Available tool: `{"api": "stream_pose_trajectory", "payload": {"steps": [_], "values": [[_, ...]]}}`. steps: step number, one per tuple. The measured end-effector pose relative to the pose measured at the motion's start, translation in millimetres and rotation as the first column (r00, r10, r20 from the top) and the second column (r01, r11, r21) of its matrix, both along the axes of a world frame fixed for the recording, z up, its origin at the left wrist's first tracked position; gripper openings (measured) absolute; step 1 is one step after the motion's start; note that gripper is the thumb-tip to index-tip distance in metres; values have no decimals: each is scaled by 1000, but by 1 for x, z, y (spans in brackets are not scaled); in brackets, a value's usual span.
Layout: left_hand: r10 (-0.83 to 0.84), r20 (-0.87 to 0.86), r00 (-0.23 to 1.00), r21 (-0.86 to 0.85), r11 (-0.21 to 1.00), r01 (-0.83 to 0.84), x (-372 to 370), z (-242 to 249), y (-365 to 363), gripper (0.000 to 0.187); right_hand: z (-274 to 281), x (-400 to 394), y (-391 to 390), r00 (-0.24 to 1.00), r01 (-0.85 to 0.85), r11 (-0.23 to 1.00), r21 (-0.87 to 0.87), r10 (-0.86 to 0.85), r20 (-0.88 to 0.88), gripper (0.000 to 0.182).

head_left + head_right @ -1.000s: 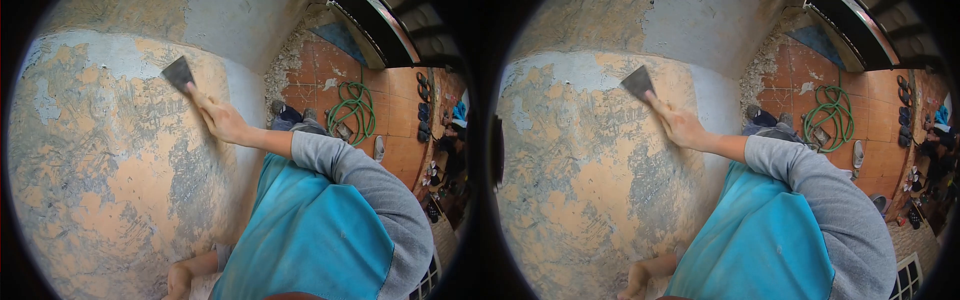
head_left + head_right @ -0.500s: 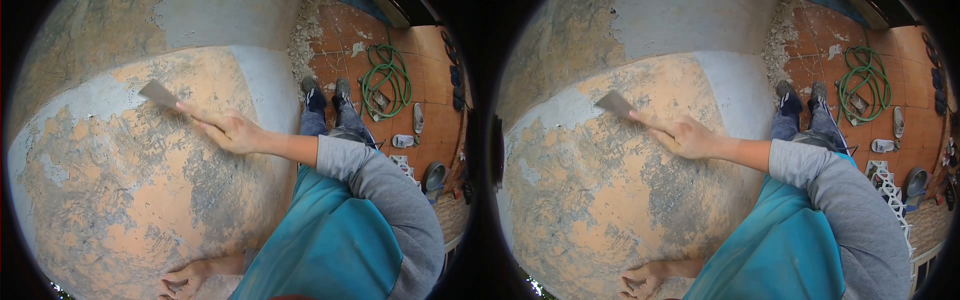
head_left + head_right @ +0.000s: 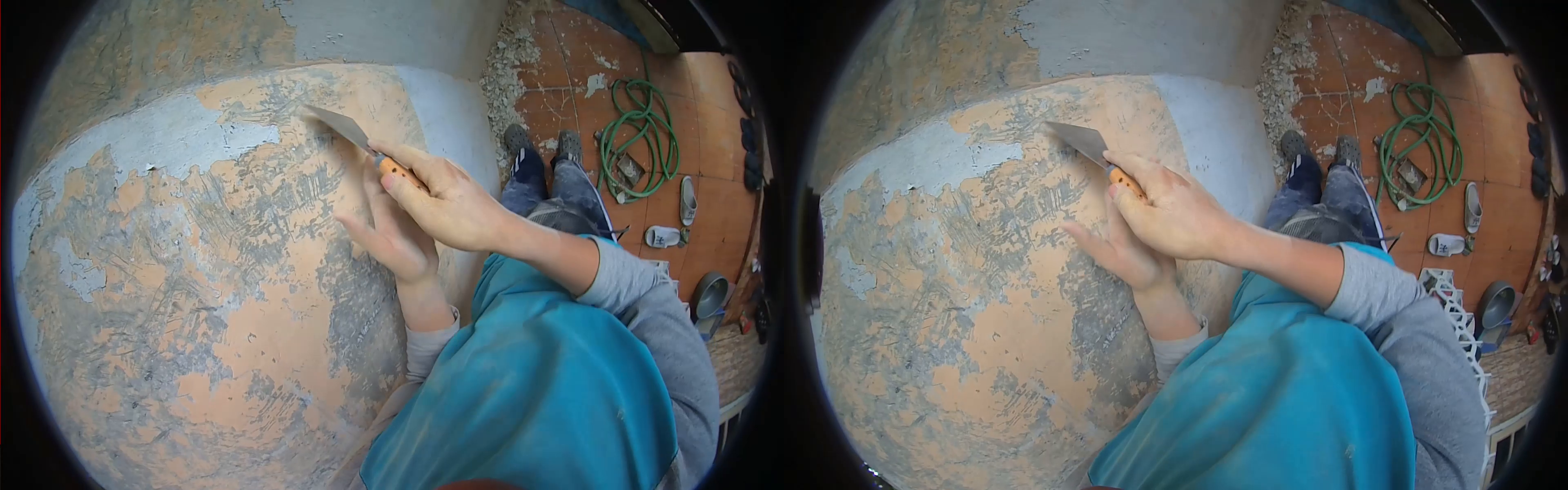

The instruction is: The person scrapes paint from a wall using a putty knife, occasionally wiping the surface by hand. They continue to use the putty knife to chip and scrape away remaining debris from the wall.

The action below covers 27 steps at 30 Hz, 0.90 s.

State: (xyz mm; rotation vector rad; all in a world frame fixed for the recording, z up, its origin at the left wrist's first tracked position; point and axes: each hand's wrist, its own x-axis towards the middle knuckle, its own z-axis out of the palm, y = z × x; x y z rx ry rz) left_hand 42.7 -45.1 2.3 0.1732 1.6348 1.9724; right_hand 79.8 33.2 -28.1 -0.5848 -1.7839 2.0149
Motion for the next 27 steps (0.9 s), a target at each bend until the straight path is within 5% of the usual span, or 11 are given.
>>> {"api": "stream_pose_trajectory", "payload": {"steps": [1, 4, 7, 8, 11, 14, 15, 18, 21, 24, 27], "values": [[-60, 289, 955, 173, 985, 9, -13, -5, 11, 101, -3, 0, -1, 998, 55, 998, 21, -54, -39, 55], [-144, 493, 858, 251, 968, 18, -55, -5, 38, 113, 6, 0, 1, 999, -39, 990, -136, 41, 8, 61], [-331, 481, 812, 463, 882, 85, -80, -13, 35, 113, 32, -6, 22, 988, -145, 956, -254, 152, 5, 58], [-243, 589, 771, 451, 890, -64, -86, -11, 32, 110, 39, -9, 27, 987, -159, 954, -254, 161, -11, 57], [-60, 765, 641, 369, 857, -359, -96, -11, 33, 97, 50, -12, 20, 1000, 9, 992, 130, -12, 17, 39], [69, 745, 664, 313, 842, -439, -95, -13, 41, 49, 60, -10, 25, 978, 29, 766, 643, -156, 142, 39], [145, 741, 656, 266, 833, -485, -93, -10, 47, 25, 58, -16, 24, 981, 162, 796, 583, -196, -4, 38], [224, 691, 687, 176, 870, -461, -93, -16, 53, 16, 51, -29, 21, 865, 392, 860, 328, -223, -449, 36], [281, 696, 661, 158, 838, -523, -90, -21, 64, 22, 36, -40, 20, 833, 227, 966, 122, -128, -538, 28], [320, 672, 668, 150, 824, -546, -89, -30, 65, 19, 24, -39, 16, 928, -65, 985, -158, 2, -372, 31], [288, 598, 748, 191, 855, -482, -93, -44, 61, 18, 21, -47, 22, 851, 117, 992, -42, -122, -511, 26]]}}
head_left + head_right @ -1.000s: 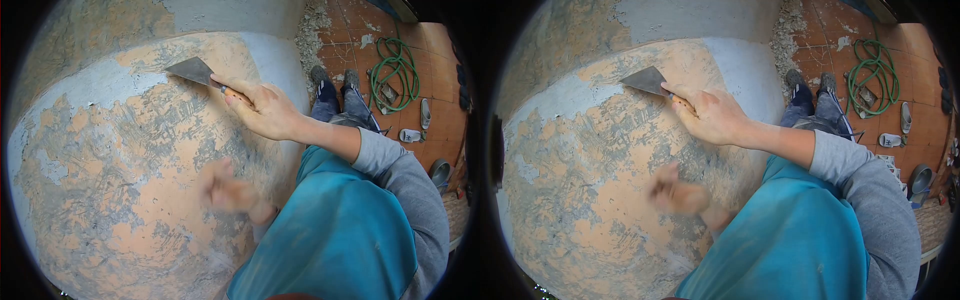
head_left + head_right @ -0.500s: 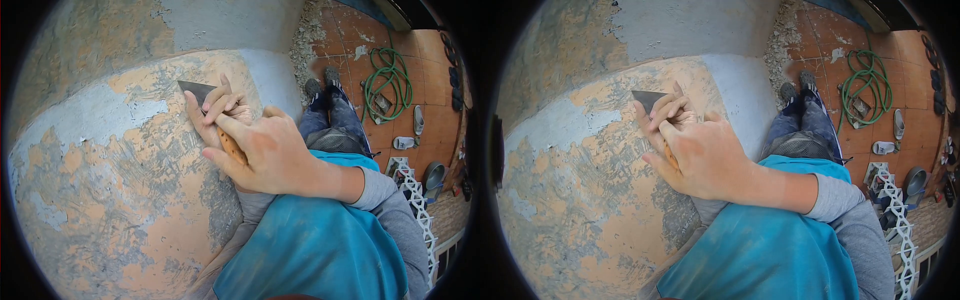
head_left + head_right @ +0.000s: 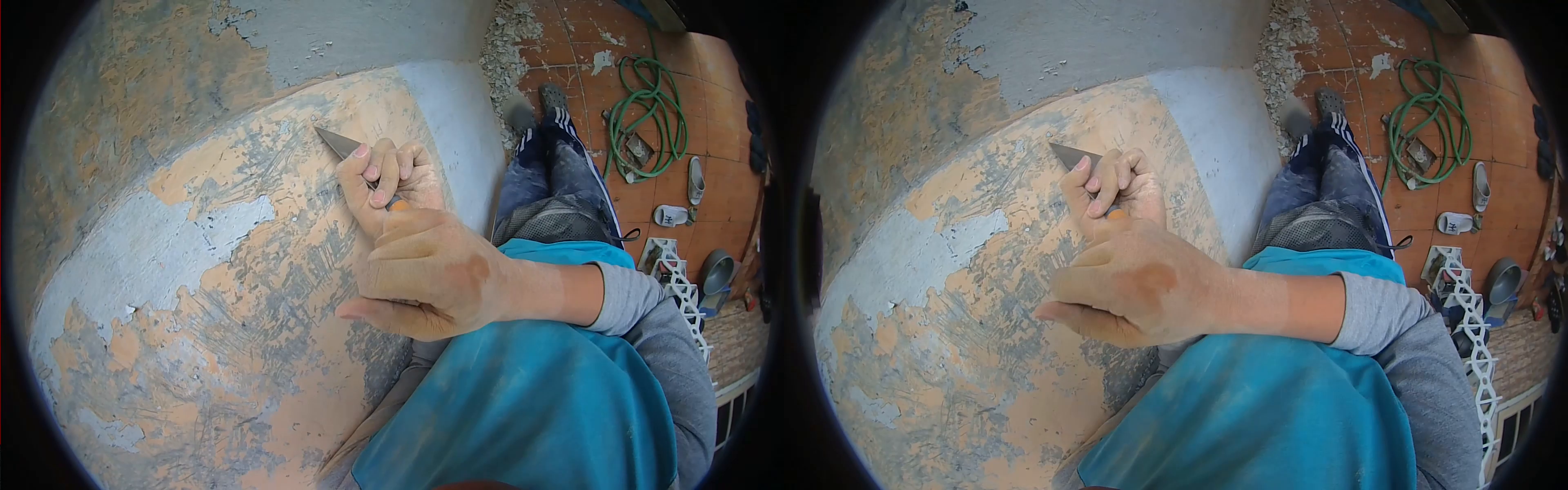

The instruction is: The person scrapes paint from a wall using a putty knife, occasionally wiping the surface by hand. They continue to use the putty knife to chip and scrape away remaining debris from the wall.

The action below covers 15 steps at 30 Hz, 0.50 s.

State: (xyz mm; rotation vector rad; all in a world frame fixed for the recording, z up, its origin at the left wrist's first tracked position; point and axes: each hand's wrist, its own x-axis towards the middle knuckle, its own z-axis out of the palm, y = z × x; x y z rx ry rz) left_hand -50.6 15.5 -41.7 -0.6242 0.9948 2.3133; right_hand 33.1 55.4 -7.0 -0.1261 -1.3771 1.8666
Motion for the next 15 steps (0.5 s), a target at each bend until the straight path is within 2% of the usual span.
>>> {"api": "stream_pose_trajectory", "payload": {"steps": [2, 5, 8, 11, 13, 15], "values": [[-25, -88, 996, -7, 1000, 25, 1, -1, 0, 17, -1, -1, 2, 1000, 14, 1000, 25, -14, 13, 24], [91, -95, 991, -63, 993, -98, 9, -1, 12, 15, -7, -9, 5, 999, 3, 1000, -6, -2, 48, 28], [-80, -112, 990, 68, 994, 88, 6, 15, -5, 28, -9, -7, 11, 999, 6, 999, -35, -4, 48, 29], [223, -134, 966, -147, 959, -242, 23, 21, 34, 29, 3, 1, 8, 999, -24, 997, -74, 28, 44, 29], [46, -177, 983, -114, 991, -67, 16, 22, 11, 21, 11, 1, 9, 999, -13, 999, -51, 16, 47, 28], [3, -194, 981, -105, 994, -23, 17, 15, 10, 18, 7, 1, 13, 999, -6, 1000, -13, 7, 47, 25]]}}
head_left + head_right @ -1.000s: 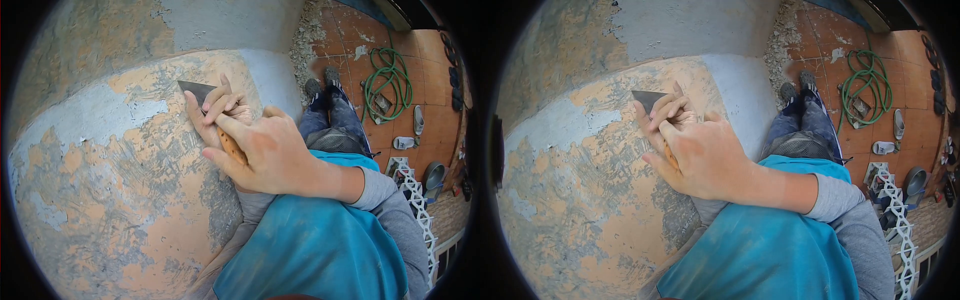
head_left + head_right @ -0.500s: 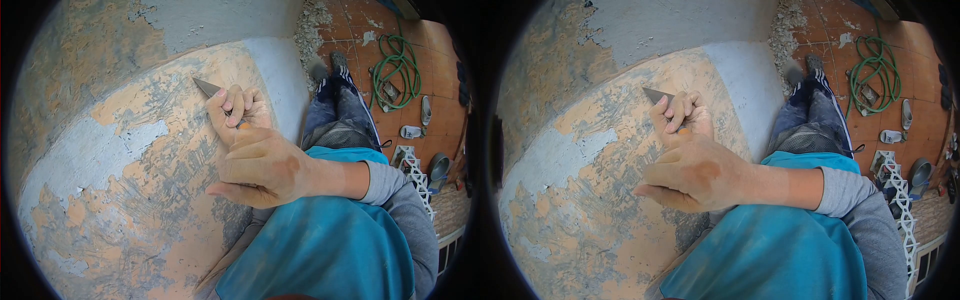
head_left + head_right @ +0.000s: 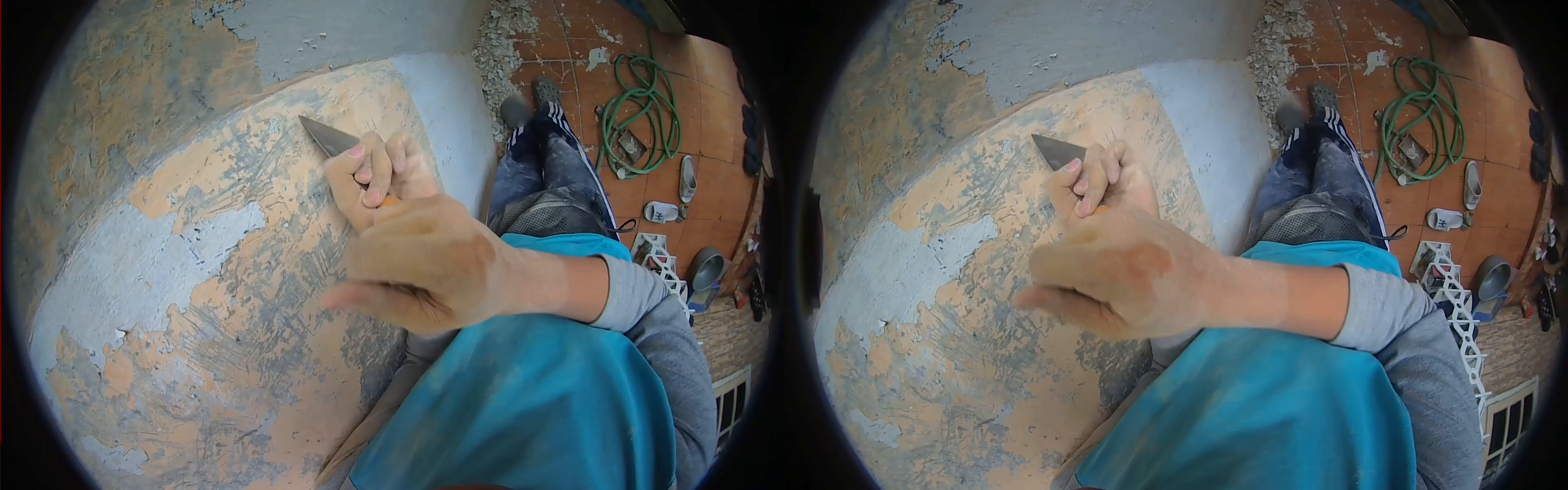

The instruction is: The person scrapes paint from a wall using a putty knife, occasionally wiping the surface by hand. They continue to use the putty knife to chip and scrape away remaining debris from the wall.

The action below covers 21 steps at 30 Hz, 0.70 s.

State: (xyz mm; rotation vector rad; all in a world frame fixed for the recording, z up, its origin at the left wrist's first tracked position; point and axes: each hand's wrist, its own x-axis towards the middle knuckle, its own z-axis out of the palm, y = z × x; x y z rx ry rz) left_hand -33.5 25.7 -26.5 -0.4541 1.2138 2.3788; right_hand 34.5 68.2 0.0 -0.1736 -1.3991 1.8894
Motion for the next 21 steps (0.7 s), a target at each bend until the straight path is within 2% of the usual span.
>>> {"api": "stream_pose_trajectory", "payload": {"steps": [2, 4, 6, 7, 9, 10, 12, 15, 16, 17, 18, 19, 20, 21], "values": [[104, 4, 995, -54, 993, -104, 7, 9, 17, 19, -4, -1, -1, 1000, -4, 1000, 13, 4, -7, 24], [-50, -16, 999, 41, 998, 50, 3, 5, 3, 14, 2, 3, 6, 1000, 22, 998, 54, -21, -7, 23], [-61, -31, 998, 53, 997, 62, 3, 1, 3, 14, 2, 2, 7, 999, 35, 998, 44, -35, -6, 24], [20, -35, 999, 6, 1000, -20, 7, 3, 10, 17, -2, -1, -3, 1000, 16, 1000, -5, -16, -10, 25], [-13, -34, 999, 112, 994, 16, 3, 0, 10, 17, 0, -1, 0, 1000, 5, 1000, 1, -5, -23, 28], [-136, -31, 990, 230, 963, 139, -7, -2, -8, 14, 10, 3, 4, 1000, 20, 1000, 23, -20, -18, 29], [-260, -27, 965, 363, 897, 252, -11, -7, -24, 17, 8, -1, 9, 1000, 14, 998, 58, -15, 23, 31], [-241, 7, 970, 388, 895, 220, -3, 4, -33, 22, 8, -6, 10, 992, -63, 998, 29, 59, 115, 33], [-259, 7, 966, 424, 875, 232, -9, 0, -22, 24, 10, -7, 13, 996, -1, 997, 79, -6, 89, 35], [-198, -32, 980, 331, 923, 197, -4, -2, -17, 25, 12, -6, 9, 996, 48, 993, 104, -56, 71, 37], [-141, -71, 987, 230, 961, 154, 0, -1, -10, 27, 12, -2, 6, 997, 17, 997, 81, -23, 80, 38], [-30, -191, 981, 14, 999, 33, 17, 5, 14, 29, 13, 2, 2, 996, -14, 998, 57, 9, 88, 39], [-19, -199, 980, 79, 996, 35, 17, 4, 13, 34, 6, 3, 5, 989, -102, 995, 11, 100, 104, 37], [-9, -205, 979, 145, 989, 40, 16, 2, 12, 39, 1, -1, 11, 987, -131, 991, 34, 127, 94, 38]]}}
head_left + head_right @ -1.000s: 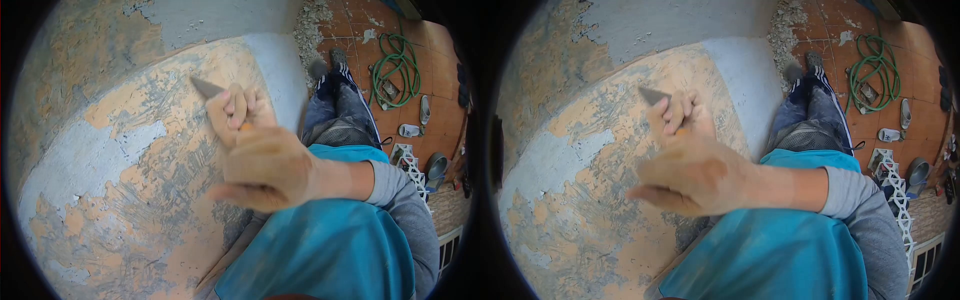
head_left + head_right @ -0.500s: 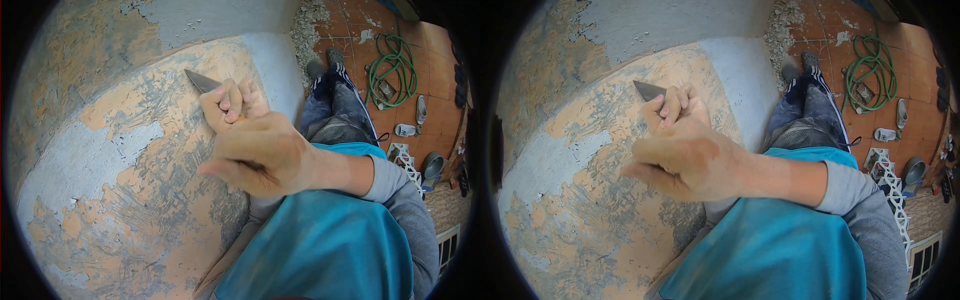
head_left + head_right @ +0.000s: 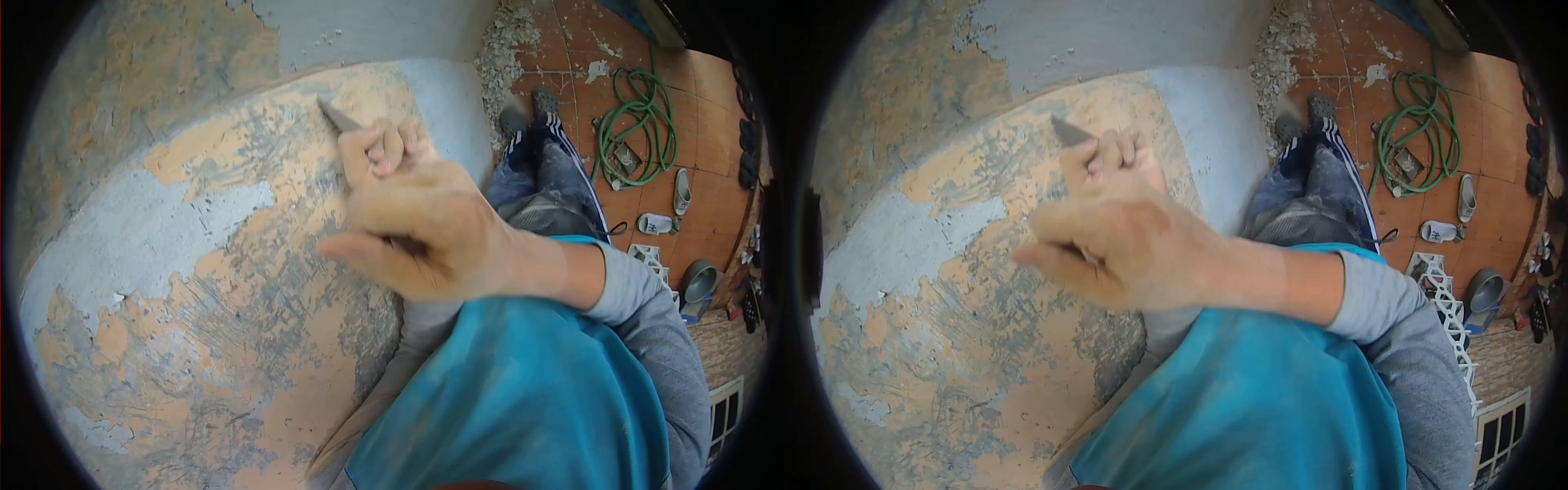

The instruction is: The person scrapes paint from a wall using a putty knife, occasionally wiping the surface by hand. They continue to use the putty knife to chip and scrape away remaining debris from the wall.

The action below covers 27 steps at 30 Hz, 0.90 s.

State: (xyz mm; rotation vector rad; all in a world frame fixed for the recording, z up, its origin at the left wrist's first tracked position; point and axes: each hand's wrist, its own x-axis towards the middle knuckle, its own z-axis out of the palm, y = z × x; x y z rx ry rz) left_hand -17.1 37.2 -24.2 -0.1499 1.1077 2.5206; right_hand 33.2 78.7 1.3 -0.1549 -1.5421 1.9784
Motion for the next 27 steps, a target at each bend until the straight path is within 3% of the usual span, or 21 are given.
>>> {"api": "stream_pose_trajectory", "payload": {"steps": [1, 3, 4, 7, 8, 10, 11, 12, 15, 17, 19, 21, 22, 24, 27], "values": [[-181, 97, 979, 342, 930, 138, -18, -18, -28, 48, -5, -5, 6, 999, -29, 999, 22, 30, -13, 38], [-237, 119, 964, 426, 889, 166, -25, -25, -43, 52, -1, -4, -5, 997, -29, 997, 73, 33, -63, 40], [-107, 52, 993, 201, 975, 95, -20, -18, -30, 45, 4, -2, -9, 996, -11, 997, 76, 18, -89, 40], [6, 163, 987, 90, 996, -21, -20, 3, -11, 29, 13, -8, -10, 989, 62, 996, 66, -52, -142, 39], [-138, 283, 949, 297, 953, 50, -27, 6, -28, 28, 12, -11, -9, 988, 67, 996, 60, -58, -144, 38], [-166, 304, 938, 335, 940, 57, -27, 12, -24, 20, 10, -9, -13, 991, -70, 997, 36, 74, -111, 35], [-43, 212, 976, 167, 986, 7, -23, 8, -14, 15, 12, -7, -15, 983, -154, 988, 16, 155, -101, 34], [53, 95, 994, 15, 998, -55, -21, 8, -3, 16, 14, -11, -11, 991, -58, 998, -11, 56, -125, 32], [-129, 368, 921, 150, 986, 78, -27, 28, -20, 28, 8, -21, -4, 990, -65, 998, 20, 67, -125, 32], [143, 206, 968, 16, 989, -150, -17, 24, 12, 33, 10, -16, -7, 988, -99, 995, 13, 100, -116, 32], [179, 176, 968, 13, 983, -184, -17, 18, 11, 36, 12, -12, -12, 984, -124, 991, 40, 128, -125, 32], [-53, 296, 954, 113, 993, 20, -25, 23, -7, 34, 29, -2, -7, 983, -103, 991, 86, 114, -144, 33], [0, 386, 922, 139, 989, -58, -23, 26, -12, 34, 27, 0, -13, 981, -143, 989, 44, 147, -123, 34], [81, 256, 963, 78, 991, -104, -19, 16, 0, 31, 22, -4, -11, 986, -112, 991, 79, 121, -118, 36], [39, 214, 976, 96, 994, -60, -21, 14, -5, 27, 23, -5, -13, 982, 21, 999, 30, -15, -187, 35]]}}
